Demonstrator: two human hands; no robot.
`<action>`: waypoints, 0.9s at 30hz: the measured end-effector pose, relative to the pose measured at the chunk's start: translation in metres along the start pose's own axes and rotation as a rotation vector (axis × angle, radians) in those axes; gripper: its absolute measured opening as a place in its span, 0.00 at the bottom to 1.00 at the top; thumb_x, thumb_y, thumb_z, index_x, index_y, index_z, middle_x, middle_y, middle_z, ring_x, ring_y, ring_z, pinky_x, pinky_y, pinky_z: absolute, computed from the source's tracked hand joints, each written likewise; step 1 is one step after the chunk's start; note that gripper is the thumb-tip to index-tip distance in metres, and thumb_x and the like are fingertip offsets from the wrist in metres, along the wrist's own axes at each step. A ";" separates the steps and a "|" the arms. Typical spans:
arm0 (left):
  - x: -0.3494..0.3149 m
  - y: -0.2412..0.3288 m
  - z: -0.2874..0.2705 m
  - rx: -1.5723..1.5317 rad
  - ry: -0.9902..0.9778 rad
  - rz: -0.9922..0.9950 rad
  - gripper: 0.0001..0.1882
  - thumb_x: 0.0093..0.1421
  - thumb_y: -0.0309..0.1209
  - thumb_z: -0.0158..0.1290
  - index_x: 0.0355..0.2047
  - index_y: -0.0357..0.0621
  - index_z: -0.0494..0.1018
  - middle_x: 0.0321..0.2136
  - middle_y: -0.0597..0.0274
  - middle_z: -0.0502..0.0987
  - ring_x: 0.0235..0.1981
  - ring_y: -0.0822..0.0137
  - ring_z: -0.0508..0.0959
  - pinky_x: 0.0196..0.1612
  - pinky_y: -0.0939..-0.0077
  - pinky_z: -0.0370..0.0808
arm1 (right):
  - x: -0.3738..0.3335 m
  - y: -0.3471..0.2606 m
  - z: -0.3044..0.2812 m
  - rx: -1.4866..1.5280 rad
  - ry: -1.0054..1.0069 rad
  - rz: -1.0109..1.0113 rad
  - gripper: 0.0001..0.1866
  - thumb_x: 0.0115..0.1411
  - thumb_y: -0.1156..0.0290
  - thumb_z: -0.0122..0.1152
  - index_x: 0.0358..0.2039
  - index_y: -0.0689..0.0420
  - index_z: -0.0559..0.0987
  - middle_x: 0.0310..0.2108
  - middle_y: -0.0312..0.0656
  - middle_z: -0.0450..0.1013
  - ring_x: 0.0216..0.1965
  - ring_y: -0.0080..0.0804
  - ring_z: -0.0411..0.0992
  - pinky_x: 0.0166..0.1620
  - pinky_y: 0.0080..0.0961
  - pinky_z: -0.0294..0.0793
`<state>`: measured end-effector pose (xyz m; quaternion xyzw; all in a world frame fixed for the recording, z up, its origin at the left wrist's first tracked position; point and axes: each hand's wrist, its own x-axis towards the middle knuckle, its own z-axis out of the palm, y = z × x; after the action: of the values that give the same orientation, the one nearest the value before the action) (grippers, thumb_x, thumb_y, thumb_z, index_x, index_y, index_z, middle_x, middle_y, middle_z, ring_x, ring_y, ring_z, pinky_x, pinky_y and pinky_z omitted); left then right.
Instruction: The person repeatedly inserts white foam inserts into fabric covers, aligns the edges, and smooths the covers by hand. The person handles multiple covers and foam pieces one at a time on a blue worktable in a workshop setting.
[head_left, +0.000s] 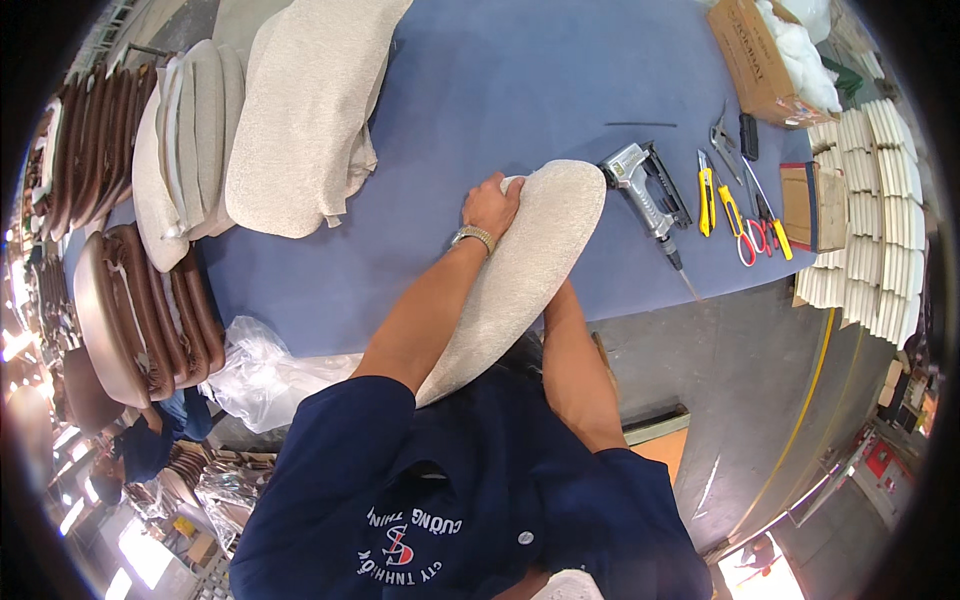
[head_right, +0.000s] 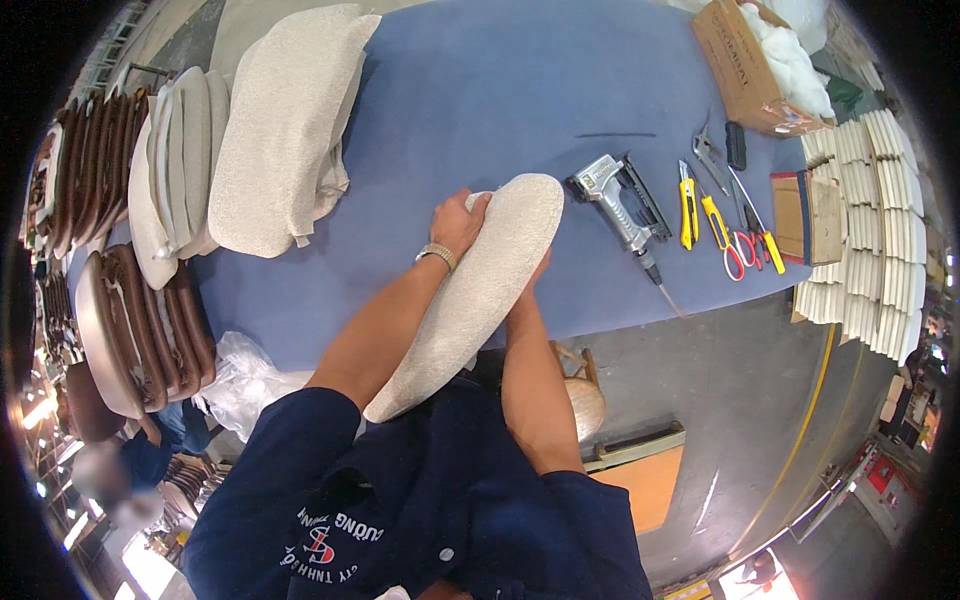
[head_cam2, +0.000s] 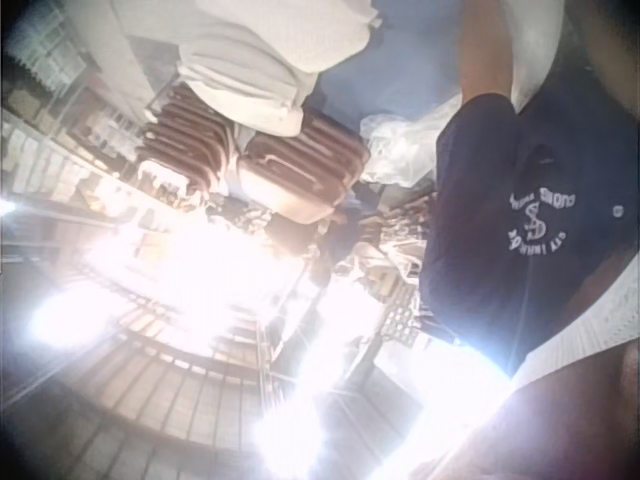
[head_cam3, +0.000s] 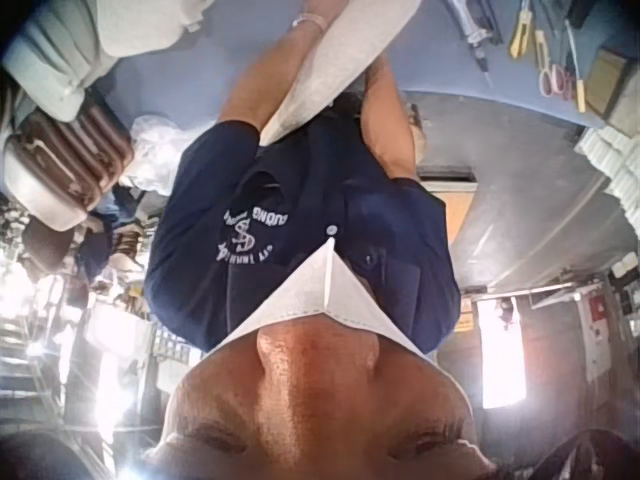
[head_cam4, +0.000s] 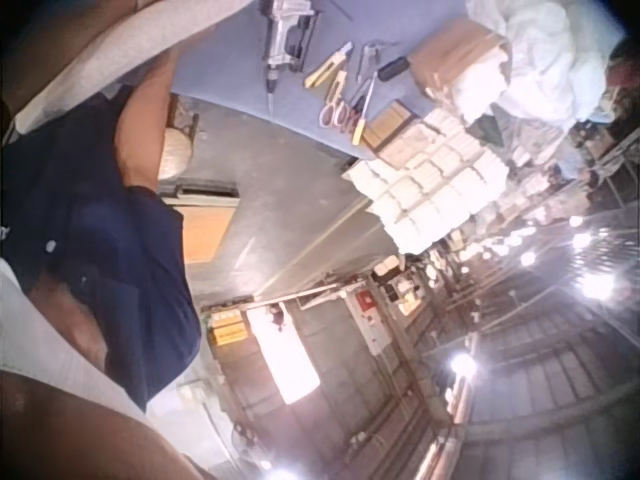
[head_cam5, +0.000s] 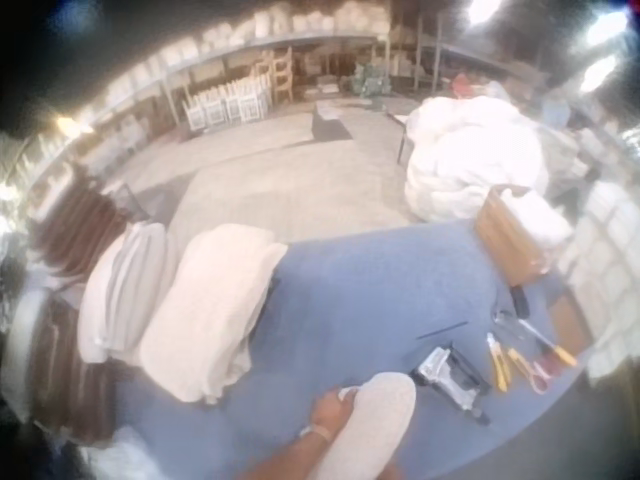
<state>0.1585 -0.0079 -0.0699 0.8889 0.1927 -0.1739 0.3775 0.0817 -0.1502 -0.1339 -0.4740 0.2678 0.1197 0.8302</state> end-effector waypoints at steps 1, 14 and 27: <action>0.002 -0.001 0.000 0.003 -0.004 0.003 0.31 0.65 0.57 0.51 0.54 0.43 0.78 0.45 0.35 0.81 0.49 0.37 0.80 0.55 0.47 0.75 | -0.002 -0.001 -0.001 0.000 -0.009 0.012 0.28 0.68 0.51 0.57 0.50 0.68 0.78 0.45 0.52 0.79 0.46 0.38 0.79 0.47 0.37 0.77; -0.146 -0.165 -0.091 -0.171 -0.348 -0.180 0.39 0.61 0.63 0.56 0.48 0.32 0.79 0.40 0.44 0.83 0.41 0.55 0.83 0.49 0.63 0.76 | -0.020 -0.016 -0.017 -0.016 -0.306 0.137 0.24 0.67 0.61 0.58 0.56 0.66 0.74 0.52 0.49 0.76 0.50 0.38 0.77 0.51 0.39 0.77; -0.192 -0.259 -0.084 -0.346 0.079 -0.204 0.30 0.63 0.55 0.59 0.49 0.39 0.82 0.36 0.47 0.85 0.39 0.59 0.84 0.46 0.65 0.77 | -0.110 -0.041 0.096 -0.757 -0.279 -0.675 0.32 0.68 0.60 0.59 0.68 0.60 0.65 0.69 0.54 0.59 0.68 0.45 0.63 0.67 0.44 0.63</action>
<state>-0.1167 0.1793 -0.0842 0.7929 0.3236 -0.1405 0.4969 0.0407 -0.0837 -0.0039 -0.7803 -0.0749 -0.0040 0.6209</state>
